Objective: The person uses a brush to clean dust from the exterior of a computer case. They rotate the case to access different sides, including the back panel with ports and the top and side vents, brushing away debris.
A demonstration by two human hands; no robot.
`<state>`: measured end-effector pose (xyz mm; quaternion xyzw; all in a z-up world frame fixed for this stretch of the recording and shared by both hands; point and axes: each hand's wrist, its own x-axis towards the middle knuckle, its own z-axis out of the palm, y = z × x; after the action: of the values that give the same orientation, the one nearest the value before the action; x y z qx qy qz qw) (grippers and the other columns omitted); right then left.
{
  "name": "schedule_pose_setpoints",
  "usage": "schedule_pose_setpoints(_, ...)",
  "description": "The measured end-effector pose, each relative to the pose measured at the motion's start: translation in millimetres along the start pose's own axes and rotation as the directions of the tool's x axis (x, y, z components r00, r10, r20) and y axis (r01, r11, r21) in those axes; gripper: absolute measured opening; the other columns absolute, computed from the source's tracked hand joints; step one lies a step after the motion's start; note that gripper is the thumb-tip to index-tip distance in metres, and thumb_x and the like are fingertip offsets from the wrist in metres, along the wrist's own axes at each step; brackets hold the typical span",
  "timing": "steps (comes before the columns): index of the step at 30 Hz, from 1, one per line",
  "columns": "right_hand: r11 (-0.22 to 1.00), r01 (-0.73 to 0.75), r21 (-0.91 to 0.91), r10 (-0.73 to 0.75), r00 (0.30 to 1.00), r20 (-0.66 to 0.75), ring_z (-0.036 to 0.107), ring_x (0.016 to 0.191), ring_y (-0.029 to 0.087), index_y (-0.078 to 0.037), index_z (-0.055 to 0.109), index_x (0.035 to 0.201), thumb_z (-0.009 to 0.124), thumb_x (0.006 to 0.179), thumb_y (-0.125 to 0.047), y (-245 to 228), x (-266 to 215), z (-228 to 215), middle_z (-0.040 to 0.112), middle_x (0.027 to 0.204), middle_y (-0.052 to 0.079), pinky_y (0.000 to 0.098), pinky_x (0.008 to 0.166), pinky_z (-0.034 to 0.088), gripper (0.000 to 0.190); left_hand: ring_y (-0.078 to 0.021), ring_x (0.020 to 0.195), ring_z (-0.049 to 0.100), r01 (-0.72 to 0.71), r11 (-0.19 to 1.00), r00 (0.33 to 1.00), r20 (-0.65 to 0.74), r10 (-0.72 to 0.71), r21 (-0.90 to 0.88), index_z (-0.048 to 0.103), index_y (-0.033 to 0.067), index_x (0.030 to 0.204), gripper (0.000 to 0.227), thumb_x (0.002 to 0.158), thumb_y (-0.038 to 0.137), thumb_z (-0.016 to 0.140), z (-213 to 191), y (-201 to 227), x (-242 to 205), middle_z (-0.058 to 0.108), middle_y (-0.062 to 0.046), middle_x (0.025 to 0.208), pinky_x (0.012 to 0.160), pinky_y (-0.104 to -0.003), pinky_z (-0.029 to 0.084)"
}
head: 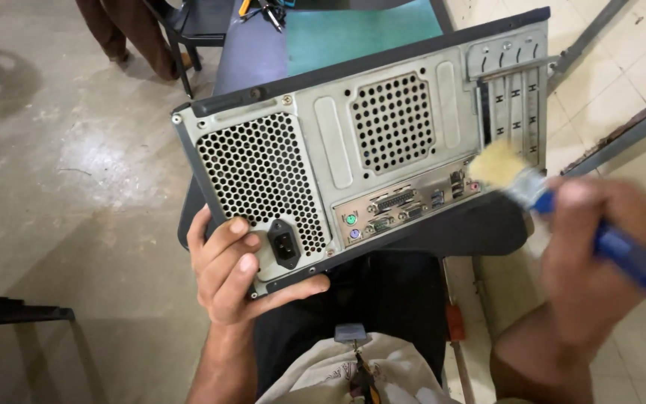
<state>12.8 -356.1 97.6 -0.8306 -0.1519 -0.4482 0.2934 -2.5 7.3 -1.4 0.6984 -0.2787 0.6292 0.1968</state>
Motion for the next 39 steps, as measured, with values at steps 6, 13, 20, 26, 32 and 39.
schedule_pose_setpoints(6,0.832,-0.067,0.551,-0.143,0.933,0.329,0.065,0.061,0.006,-0.016,0.07,0.099,0.055,0.108,-0.036,-21.3,-9.4,-2.3,0.07,0.073,-0.004,0.0187,0.055,0.05,0.027,-0.0283,0.121,0.069,-0.012,1.0,0.999,-0.031,0.013,0.01,0.042,0.0124,0.157,0.114,0.08,0.069,0.104,-0.5,-2.2,-1.2,0.063,-0.009,0.125,0.127,-0.072,0.043)
schedule_pose_setpoints(13,0.96,-0.009,0.278,-0.053,0.975,0.214,0.068,0.075,0.017,0.0,0.073,0.111,0.062,0.117,-0.023,13.4,-23.8,-1.8,0.076,0.092,0.01,0.0282,0.066,0.052,0.026,-0.0287,0.123,0.069,0.002,1.0,1.0,-0.024,-0.001,0.007,0.043,0.0132,0.154,0.116,0.076,0.069,0.108,-0.2,-1.3,0.2,0.064,-0.009,0.125,0.127,-0.071,0.043)
schedule_pose_setpoints(20,0.977,-0.144,0.159,0.15,0.988,-0.029,0.064,0.088,0.029,0.015,0.066,0.131,0.06,0.142,-0.008,34.6,-27.4,-11.6,0.068,0.107,0.024,0.0408,0.085,0.053,0.027,-0.0308,0.123,0.069,-0.006,1.0,1.0,-0.021,0.006,0.015,0.044,0.0123,0.152,0.112,0.079,0.072,0.105,-0.8,0.2,2.6,0.064,-0.008,0.12,0.126,-0.071,0.044)
schedule_pose_setpoints(26,0.822,-0.126,0.555,0.01,0.978,0.207,0.072,0.086,0.014,-0.01,0.071,0.106,0.065,0.104,-0.019,19.3,-44.0,2.4,0.076,0.098,0.004,0.0274,0.085,0.06,0.011,-0.0291,0.125,0.068,-0.004,1.0,0.999,-0.035,0.005,0.016,0.043,0.0122,0.154,0.113,0.079,0.07,0.105,-0.3,0.5,4.3,0.063,-0.01,0.125,0.125,-0.072,0.045)
schedule_pose_setpoints(32,0.975,-0.115,0.188,0.102,0.992,0.074,0.068,0.089,0.026,0.01,0.073,0.121,0.064,0.128,-0.014,25.7,-21.5,-4.3,0.073,0.102,0.019,0.0359,0.081,0.052,0.026,-0.0287,0.125,0.067,-0.004,1.0,1.0,-0.002,0.004,0.018,0.042,0.0123,0.154,0.113,0.08,0.07,0.106,-3.1,0.3,1.8,0.061,-0.009,0.128,0.128,-0.07,0.043)
schedule_pose_setpoints(39,0.872,-0.071,0.485,-0.048,0.972,0.23,0.062,0.068,0.015,-0.007,0.073,0.1,0.064,0.102,-0.014,-41.7,-19.7,13.3,0.071,0.08,0.004,0.029,0.068,0.051,0.012,-0.0293,0.121,0.069,-0.023,1.0,0.999,-0.034,0.023,-0.001,0.047,0.0116,0.152,0.112,0.077,0.07,0.107,2.5,-6.6,-0.2,0.067,-0.008,0.121,0.126,-0.07,0.044)
